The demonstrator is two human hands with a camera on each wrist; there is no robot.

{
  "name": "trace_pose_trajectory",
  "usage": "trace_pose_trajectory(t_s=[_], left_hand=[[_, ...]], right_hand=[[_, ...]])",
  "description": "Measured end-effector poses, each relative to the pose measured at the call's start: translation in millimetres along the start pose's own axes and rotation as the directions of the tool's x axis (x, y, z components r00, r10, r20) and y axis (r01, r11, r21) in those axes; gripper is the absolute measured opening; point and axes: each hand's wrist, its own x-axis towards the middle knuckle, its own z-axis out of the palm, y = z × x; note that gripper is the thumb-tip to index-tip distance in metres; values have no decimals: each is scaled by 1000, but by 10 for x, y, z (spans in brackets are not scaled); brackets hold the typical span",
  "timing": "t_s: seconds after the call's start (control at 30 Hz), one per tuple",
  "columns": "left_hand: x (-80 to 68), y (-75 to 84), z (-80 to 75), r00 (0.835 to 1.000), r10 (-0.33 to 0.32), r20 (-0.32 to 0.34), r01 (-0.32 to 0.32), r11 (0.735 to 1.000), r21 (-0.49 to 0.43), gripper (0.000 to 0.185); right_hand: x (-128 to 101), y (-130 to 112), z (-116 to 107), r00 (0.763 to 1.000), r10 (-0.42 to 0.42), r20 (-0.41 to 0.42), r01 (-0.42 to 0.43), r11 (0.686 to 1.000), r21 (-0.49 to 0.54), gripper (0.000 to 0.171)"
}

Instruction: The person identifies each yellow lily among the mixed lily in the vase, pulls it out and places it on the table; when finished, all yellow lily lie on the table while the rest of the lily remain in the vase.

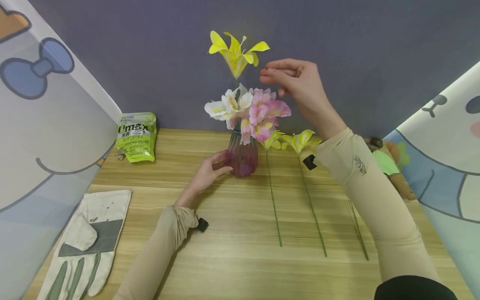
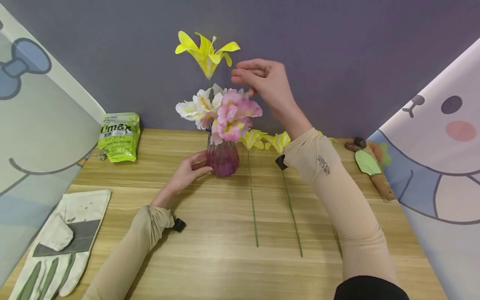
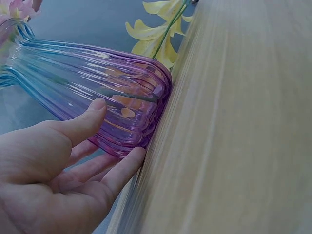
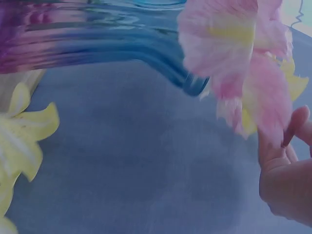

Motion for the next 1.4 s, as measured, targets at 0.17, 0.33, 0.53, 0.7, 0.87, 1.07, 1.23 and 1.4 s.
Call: trace_pose_trajectory(t_s=[0.17, 0.33, 0.53, 0.7, 0.87, 1.07, 1.23, 1.4], left_hand=[[0, 5, 17, 1000, 4, 1, -4, 1000, -3, 63], [7, -2, 23, 1000, 9, 6, -9, 1000, -2, 63], [20, -22, 6, 1000, 7, 6, -7, 1000, -6, 62], [19, -24, 17, 1000, 1, 7, -1, 1000, -7, 63], [22, -24, 16, 1000, 4, 8, -4, 1000, -10, 62], [29, -24, 20, 1000, 13, 12, -13, 1000, -23, 62], [23, -20, 21, 1000, 8, 9, -8, 1000, -18, 62], [5, -12, 3, 1000, 6, 6, -6, 1000, -12, 63]], right_hand=[[101, 22, 176, 998, 39, 41, -36, 997, -65, 21], [152, 83, 265, 995, 73, 67, -63, 987, -147, 23], [201, 179, 351, 988, 129, 85, -115, 981, -158, 23], [247, 242, 408, 988, 138, 66, -126, 980, -153, 22], [292, 266, 455, 988, 147, 55, -136, 976, -170, 23], [322, 284, 488, 986, 157, 65, -144, 975, -171, 20], [322, 307, 513, 988, 143, 65, -125, 964, -236, 19], [315, 322, 538, 991, 110, 75, -83, 953, -290, 17]])
